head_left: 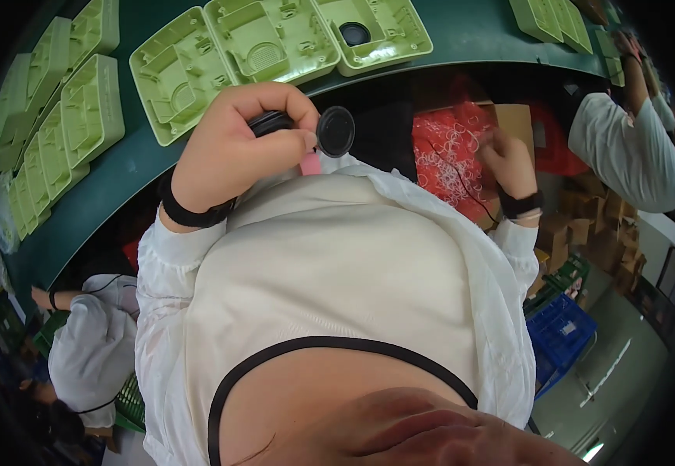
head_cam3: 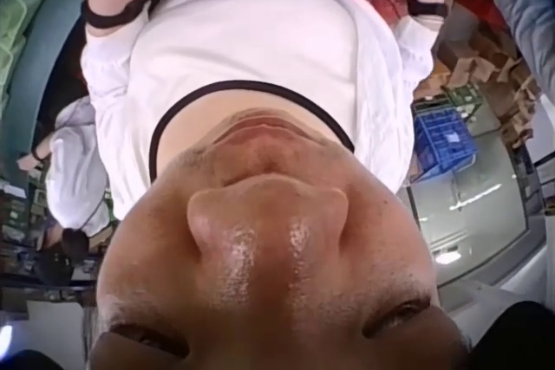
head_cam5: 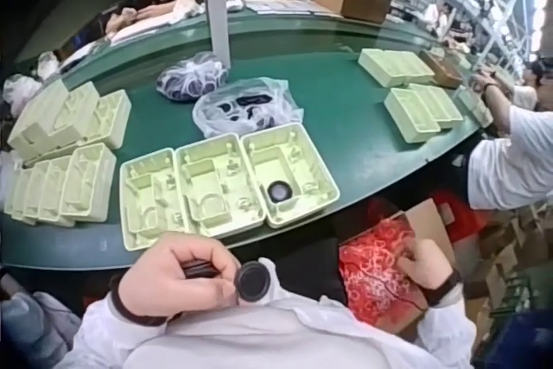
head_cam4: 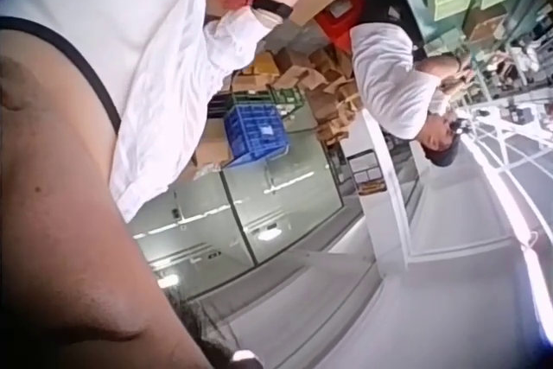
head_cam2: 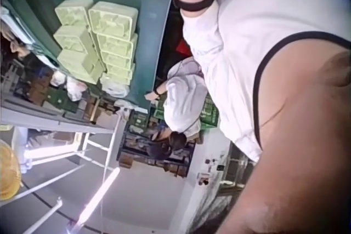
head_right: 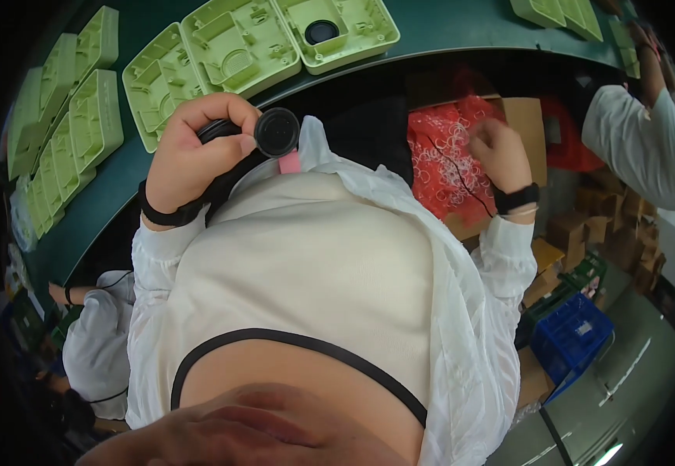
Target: The person picks up a speaker, peels off its adhesive backing by hand, and presses it into a plastic housing, repeating the process for multiple units.
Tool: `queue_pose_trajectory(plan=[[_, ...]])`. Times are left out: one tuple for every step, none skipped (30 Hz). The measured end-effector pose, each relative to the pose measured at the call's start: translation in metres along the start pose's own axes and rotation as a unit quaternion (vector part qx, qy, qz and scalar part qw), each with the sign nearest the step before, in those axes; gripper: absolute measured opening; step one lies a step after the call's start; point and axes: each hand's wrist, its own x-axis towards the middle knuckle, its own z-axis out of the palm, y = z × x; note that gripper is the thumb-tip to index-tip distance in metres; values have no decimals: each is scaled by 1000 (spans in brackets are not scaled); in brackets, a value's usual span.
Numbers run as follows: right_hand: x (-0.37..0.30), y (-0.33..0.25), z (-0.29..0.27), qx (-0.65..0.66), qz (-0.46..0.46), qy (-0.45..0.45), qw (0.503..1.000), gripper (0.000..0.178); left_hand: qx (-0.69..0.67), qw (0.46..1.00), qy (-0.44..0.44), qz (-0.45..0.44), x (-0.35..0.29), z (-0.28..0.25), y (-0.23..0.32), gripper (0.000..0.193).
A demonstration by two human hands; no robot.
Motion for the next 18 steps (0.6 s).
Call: queue_pose_trajectory(plan=[[-3, 11, 4, -2, 5, 0, 1000, 14, -3, 1000, -4, 0, 3, 0, -1, 7], [-2, 14, 8, -95, 27, 45, 994, 19, -15, 1000, 0, 0, 4, 0, -1, 6], [-6, 12, 7, -193, 57, 91, 975, 25, -34, 999, -3, 2, 7, -5, -3, 6], [0, 14, 10, -282, 66, 132, 948, 30, -45, 999, 12, 3, 5, -4, -6, 6], [2, -18, 4, -163, -5, 156, 974, 30, -45, 999, 23, 2, 4, -3, -8, 6], [3, -58, -3, -38, -76, 175, 981, 31, -89, 996, 19, -12, 4, -4, -10, 6], [3, -92, -4, 14, -169, 191, 967, 32, -130, 991, 10, -26, 6, -3, -9, 7], [6, -128, -3, 61, -258, 204, 942, 34, -177, 984, 1, -37, 6, -7, -9, 7], [9, -159, 0, 117, -326, 174, 922, 34, -180, 983, 12, -35, 4, -9, -10, 7], [12, -182, 5, 172, -389, 143, 894, 34, -229, 973, -3, -34, 3, -11, -11, 7], [21, -198, 14, 172, -394, 136, 892, 34, -278, 960, -18, -32, 1, -12, -12, 8], [31, -214, 21, 177, -471, 139, 853, 34, -329, 943, -37, -28, -2, -15, -13, 8], [40, -223, 25, 185, -546, 140, 805, 35, -332, 942, -29, -23, -4, -18, -14, 8], [46, -228, 25, 185, -551, 132, 803, 35, -345, 938, -30, -20, -7, -21, -15, 8], [51, -232, 26, 184, -558, 108, 802, 34, -357, 934, -30, -18, -9, -24, -16, 8], [56, -236, 26, 183, -564, 83, 801, 32, -369, 929, -32, -17, -12, -28, -17, 9], [61, -240, 27, 181, -569, 58, 800, 31, -373, 928, -25, -14, -14, -30, -17, 9], [67, -244, 27, 181, -571, 50, 799, 31, -332, 943, 7, -26, -18, -31, -15, 10]])
